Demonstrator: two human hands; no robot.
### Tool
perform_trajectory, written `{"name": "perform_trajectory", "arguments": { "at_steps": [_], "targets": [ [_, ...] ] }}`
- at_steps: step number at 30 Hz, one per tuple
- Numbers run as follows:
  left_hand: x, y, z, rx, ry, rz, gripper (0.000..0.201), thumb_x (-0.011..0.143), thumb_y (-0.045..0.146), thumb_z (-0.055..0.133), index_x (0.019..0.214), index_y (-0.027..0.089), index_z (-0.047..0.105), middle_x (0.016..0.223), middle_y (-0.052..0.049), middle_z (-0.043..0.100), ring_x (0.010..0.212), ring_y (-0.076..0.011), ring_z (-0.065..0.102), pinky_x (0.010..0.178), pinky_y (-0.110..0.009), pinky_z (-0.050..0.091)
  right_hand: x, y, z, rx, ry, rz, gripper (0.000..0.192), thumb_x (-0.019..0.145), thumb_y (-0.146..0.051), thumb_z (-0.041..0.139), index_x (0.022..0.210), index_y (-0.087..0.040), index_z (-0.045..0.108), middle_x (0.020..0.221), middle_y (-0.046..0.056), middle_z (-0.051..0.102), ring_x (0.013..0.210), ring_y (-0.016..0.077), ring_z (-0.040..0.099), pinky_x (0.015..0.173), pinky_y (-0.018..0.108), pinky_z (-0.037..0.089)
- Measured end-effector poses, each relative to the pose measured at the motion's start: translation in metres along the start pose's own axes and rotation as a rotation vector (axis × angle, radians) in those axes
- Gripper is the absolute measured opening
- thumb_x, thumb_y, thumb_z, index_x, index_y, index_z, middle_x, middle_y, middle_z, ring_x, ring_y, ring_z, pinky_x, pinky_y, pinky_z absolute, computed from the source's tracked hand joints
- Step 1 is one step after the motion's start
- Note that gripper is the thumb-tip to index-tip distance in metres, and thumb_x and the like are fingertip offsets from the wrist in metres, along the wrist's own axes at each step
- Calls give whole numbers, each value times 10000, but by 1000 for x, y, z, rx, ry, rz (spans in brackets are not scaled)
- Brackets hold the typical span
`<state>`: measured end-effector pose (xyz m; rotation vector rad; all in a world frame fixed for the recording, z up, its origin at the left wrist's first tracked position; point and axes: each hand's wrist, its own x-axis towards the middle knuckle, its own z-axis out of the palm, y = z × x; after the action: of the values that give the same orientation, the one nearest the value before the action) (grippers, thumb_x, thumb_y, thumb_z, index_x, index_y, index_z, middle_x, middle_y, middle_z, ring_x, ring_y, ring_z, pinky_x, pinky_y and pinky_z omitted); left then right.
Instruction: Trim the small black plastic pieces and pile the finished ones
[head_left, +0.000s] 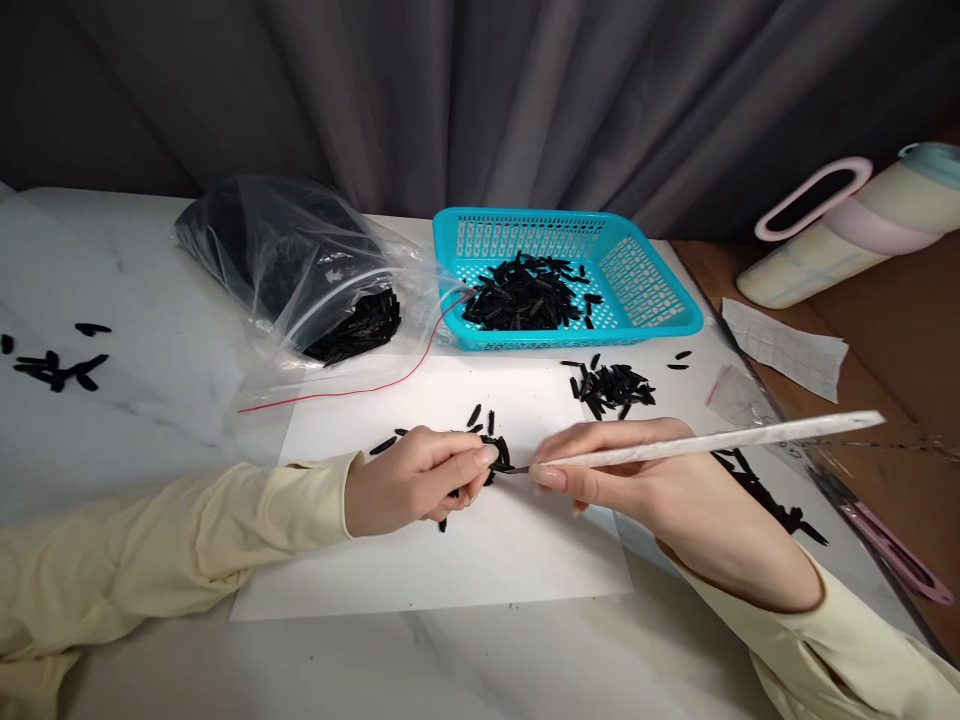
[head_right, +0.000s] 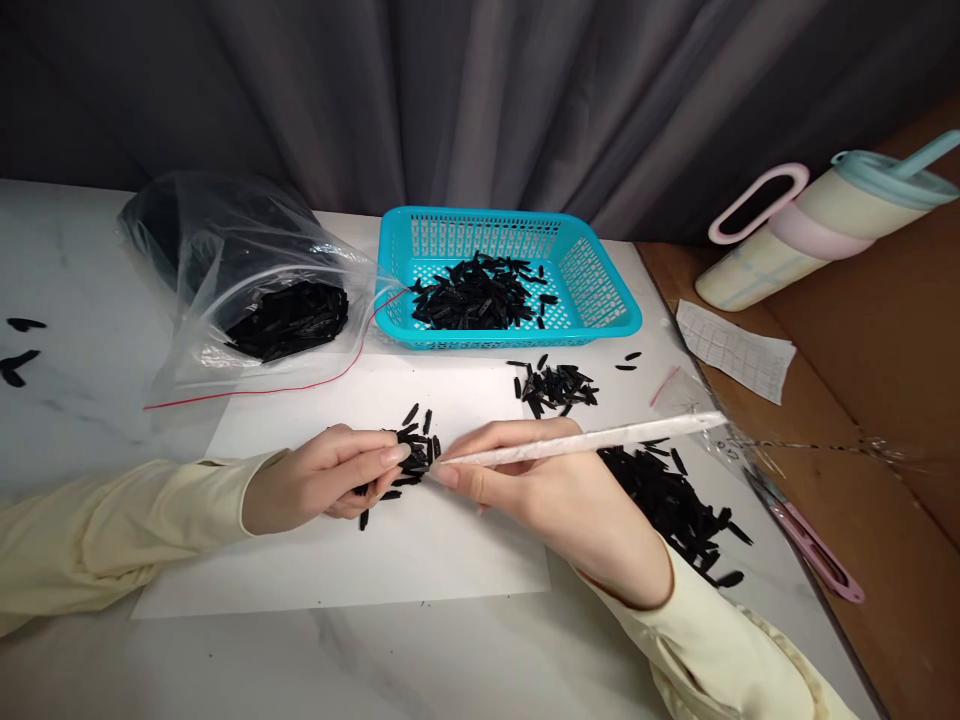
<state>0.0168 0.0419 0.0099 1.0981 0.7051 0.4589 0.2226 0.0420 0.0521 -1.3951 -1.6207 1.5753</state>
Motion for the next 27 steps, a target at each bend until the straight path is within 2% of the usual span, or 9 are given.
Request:
{"name": "perform_trajectory", "arguments": {
  "at_steps": [4,10,19,24,27],
  "targets": [
    [-1,-1,0,61,23,11,333,899,319,393,604,164,393,480,98,262,381,-20,200,359,-181,161,0,1,1,-5,-2,16,136,706,-307,724,656,-182,713,944,68,713,816,214,663,630,264,535],
    [-1,-2,0,132,34,8,327,899,292,384,599,164,393,456,105,242,373,-23,190,359,-183,172,-2,-5,6,20,-29,85,185,735,-320,690,625,-172,677,866,50,728,842,191,669,714,248,511],
    [0,-2,-1,157,37,18,328,902,277,375,593,167,389,458,98,252,380,-24,197,367,-186,181,-1,-5,7,-61,0,88,162,743,-322,673,687,-172,695,762,29,721,756,164,667,669,221,502],
    [0,-1,0,161,37,15,328,903,271,371,592,169,387,450,99,248,377,-25,197,369,-189,179,-1,-5,9,-65,6,73,167,761,-286,651,633,-179,661,826,37,728,841,185,673,681,213,513],
    [1,0,0,168,43,17,329,904,268,368,590,170,381,447,100,247,376,-25,197,370,-191,177,-3,-4,11,-46,20,46,169,771,-265,644,619,-191,648,846,22,730,815,164,677,666,191,514]
  ]
}}
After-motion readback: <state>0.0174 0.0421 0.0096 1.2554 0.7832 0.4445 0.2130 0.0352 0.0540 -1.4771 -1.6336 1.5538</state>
